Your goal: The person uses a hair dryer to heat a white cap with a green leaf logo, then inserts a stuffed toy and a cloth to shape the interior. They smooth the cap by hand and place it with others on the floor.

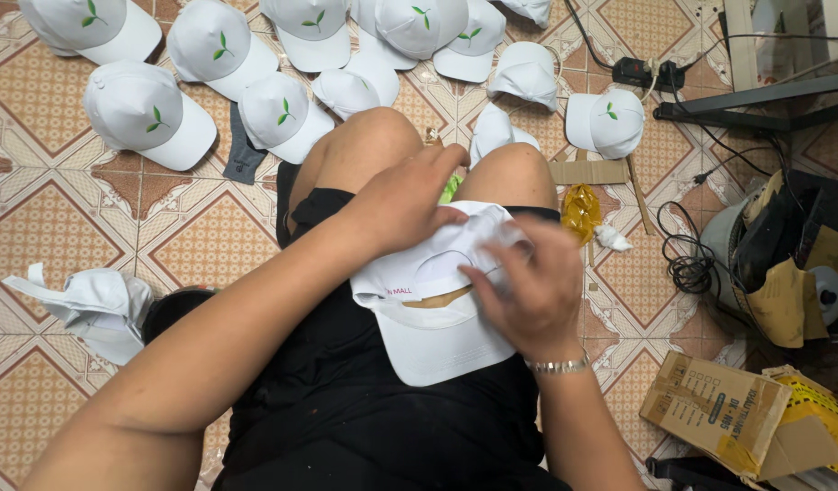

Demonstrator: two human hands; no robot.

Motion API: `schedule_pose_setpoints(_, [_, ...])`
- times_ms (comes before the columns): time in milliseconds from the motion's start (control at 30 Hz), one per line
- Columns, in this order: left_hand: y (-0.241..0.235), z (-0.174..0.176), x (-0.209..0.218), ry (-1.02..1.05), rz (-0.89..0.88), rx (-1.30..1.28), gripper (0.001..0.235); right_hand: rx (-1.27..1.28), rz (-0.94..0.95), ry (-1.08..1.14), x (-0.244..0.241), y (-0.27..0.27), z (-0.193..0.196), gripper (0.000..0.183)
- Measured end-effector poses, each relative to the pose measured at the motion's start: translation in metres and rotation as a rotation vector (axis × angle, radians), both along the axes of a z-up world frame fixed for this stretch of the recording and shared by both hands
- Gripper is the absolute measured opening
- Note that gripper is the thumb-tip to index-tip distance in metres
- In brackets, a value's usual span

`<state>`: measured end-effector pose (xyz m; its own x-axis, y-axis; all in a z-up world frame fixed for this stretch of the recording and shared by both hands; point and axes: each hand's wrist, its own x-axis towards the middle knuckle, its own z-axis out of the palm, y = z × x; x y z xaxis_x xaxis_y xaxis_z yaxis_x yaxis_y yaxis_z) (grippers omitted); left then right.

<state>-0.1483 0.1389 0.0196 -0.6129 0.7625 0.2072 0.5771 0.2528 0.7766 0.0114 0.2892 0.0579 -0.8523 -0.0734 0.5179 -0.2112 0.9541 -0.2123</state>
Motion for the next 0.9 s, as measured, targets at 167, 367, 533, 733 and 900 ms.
schedule_pose_setpoints(167, [-0.037,0.023,0.011,-0.128,0.117,-0.226,0.040,-0.062,0.309,-0.573,-0.001,-0.011,-0.003,0.028])
schedule_pose_setpoints(367, [-0.073,0.065,0.057,-0.317,0.215,-0.600,0.072,0.006,0.352,-0.650,-0.016,-0.018,-0.011,0.042])
schedule_pose_setpoints(533, [-0.080,0.071,0.084,-0.540,0.292,-0.361,0.079,-0.135,0.355,-0.607,-0.021,-0.014,-0.005,0.041])
schedule_pose_setpoints(733, [-0.085,0.066,0.093,-0.650,0.345,-0.258,0.076,-0.325,0.386,-0.596,-0.015,-0.006,0.010,0.049])
schedule_pose_setpoints(900, [-0.086,0.056,0.099,-0.580,0.366,-0.307,0.077,-0.385,0.425,-0.558,-0.008,-0.002,0.016,0.049])
